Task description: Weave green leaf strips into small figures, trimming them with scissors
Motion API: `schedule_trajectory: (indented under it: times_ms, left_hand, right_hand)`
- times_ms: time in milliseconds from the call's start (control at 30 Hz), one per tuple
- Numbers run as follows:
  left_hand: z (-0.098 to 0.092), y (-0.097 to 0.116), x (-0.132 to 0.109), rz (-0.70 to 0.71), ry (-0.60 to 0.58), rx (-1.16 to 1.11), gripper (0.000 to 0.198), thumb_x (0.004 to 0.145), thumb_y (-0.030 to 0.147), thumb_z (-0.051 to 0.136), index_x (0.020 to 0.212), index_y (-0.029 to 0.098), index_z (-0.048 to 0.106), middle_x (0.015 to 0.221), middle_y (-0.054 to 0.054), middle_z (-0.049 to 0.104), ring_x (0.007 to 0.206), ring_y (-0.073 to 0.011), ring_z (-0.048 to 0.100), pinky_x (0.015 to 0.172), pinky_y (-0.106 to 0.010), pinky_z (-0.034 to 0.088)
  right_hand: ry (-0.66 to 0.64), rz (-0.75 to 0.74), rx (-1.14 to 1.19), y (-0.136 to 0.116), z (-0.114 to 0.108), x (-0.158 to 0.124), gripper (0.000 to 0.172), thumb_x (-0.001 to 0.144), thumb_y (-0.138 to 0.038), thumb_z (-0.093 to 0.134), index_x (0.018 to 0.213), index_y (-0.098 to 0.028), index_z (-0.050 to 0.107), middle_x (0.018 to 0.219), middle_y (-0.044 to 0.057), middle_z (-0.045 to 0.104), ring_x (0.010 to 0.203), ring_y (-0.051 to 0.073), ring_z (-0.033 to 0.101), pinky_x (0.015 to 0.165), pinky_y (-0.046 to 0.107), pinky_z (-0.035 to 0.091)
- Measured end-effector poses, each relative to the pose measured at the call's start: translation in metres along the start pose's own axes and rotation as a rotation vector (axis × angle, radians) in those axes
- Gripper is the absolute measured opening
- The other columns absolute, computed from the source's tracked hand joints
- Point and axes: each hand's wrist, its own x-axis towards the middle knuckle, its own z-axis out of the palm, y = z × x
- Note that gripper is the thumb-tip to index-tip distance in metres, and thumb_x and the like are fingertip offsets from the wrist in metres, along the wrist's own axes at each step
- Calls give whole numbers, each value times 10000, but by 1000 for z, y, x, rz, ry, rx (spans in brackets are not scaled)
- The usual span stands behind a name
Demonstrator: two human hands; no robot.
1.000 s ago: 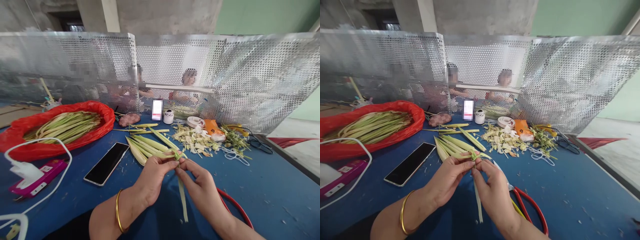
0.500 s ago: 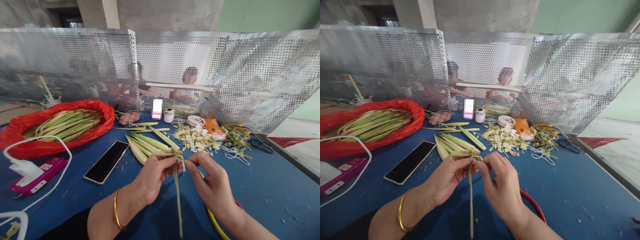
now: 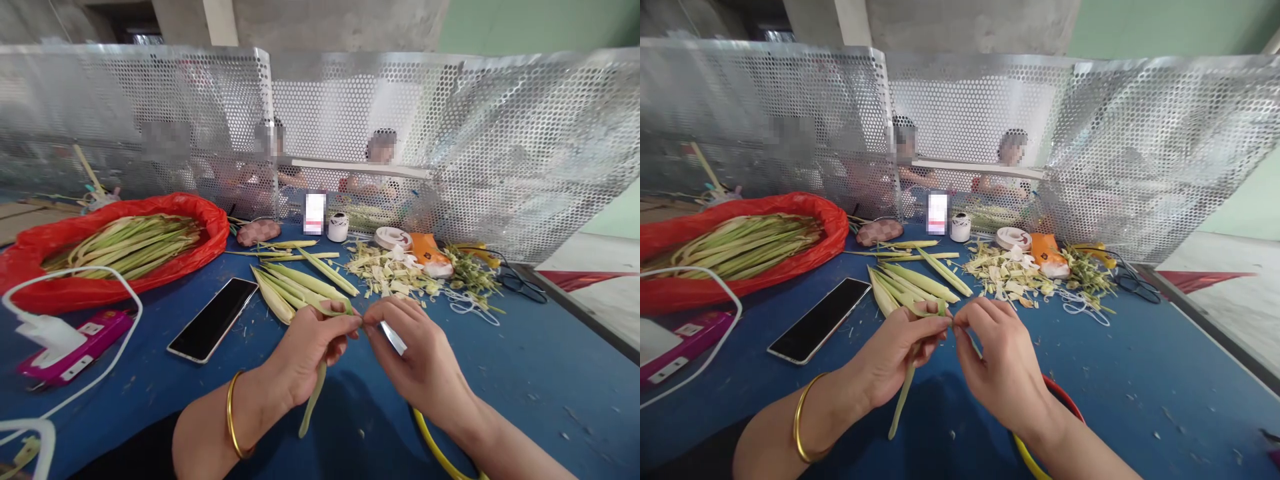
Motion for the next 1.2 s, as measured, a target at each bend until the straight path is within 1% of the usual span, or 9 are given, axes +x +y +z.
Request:
schedule_trajectory:
  times_ms: [133,233,467,567,667,800,967,1067,1200]
  left_hand:
    - [-2,-1,2,15,15,84,132,693,236,703,749,146,624,597,28,572,418,-31,372,384,-175,201]
    - [-2,0,2,24,14,131,179,688,268,712,792,145,632,607,21,597,409,-32,389,379,-171,208]
    - [-2,2,1,41,-17,232,211,712,317,705,766,146,594,619,7,637,398,-28,423,369,-156,236]
    - [-3,2,2,24,-52,290,188,759,302,667,741,152,556,646,-9,665,392,-33,449,360,-152,257]
    - [-4,1,2,-19,-73,287,190,780,300,652,752,167,520,668,-19,687,382,-52,486,346,-158,289]
    - [-4,1,2,-99,-93,183,183,784,278,655,774,169,509,701,-32,701,448,-88,583,415,-176,409]
    - [-2,1,3,-131,-6,112,121,787,225,648,809,139,564,772,-63,721,513,-99,634,481,-180,461]
    - [-1,0,4,-100,39,131,84,777,186,638,752,125,585,728,-55,709,469,-81,597,461,-177,447]
    - [1,0,5,-80,45,146,90,760,168,638,690,128,597,636,-24,670,446,-80,564,465,-192,457]
  right_hand:
    - [-217,338,300,-3,-7,3,88,849,-266,524,778,-214,521,688,-13,559,614,140,484,558,267,374]
    - [-393,448,512,0,-13,7,117,814,-302,549,755,-203,528,649,-35,498,581,118,421,517,244,329]
    - [-463,582,564,9,-24,10,176,773,-353,621,781,-202,531,638,-52,465,524,101,420,483,227,355]
    - [-472,514,469,11,-25,10,240,802,-422,628,813,-186,586,646,-39,483,536,100,364,454,221,288]
    - [-411,413,365,13,-23,10,261,864,-411,565,757,-176,606,638,-29,499,574,106,379,503,231,299]
    - [-333,394,328,13,-14,9,289,895,-408,519,729,-184,597,609,-35,494,544,105,389,492,234,296]
    - [-197,259,210,10,-7,6,236,917,-291,510,723,-194,604,677,-9,599,624,124,506,564,229,367]
    - [-136,152,81,8,-7,4,233,918,-206,493,698,-198,572,677,-12,577,624,121,512,577,226,370]
    - [-124,128,14,9,-11,4,227,905,-159,490,686,-202,534,673,-13,568,627,125,523,581,223,376]
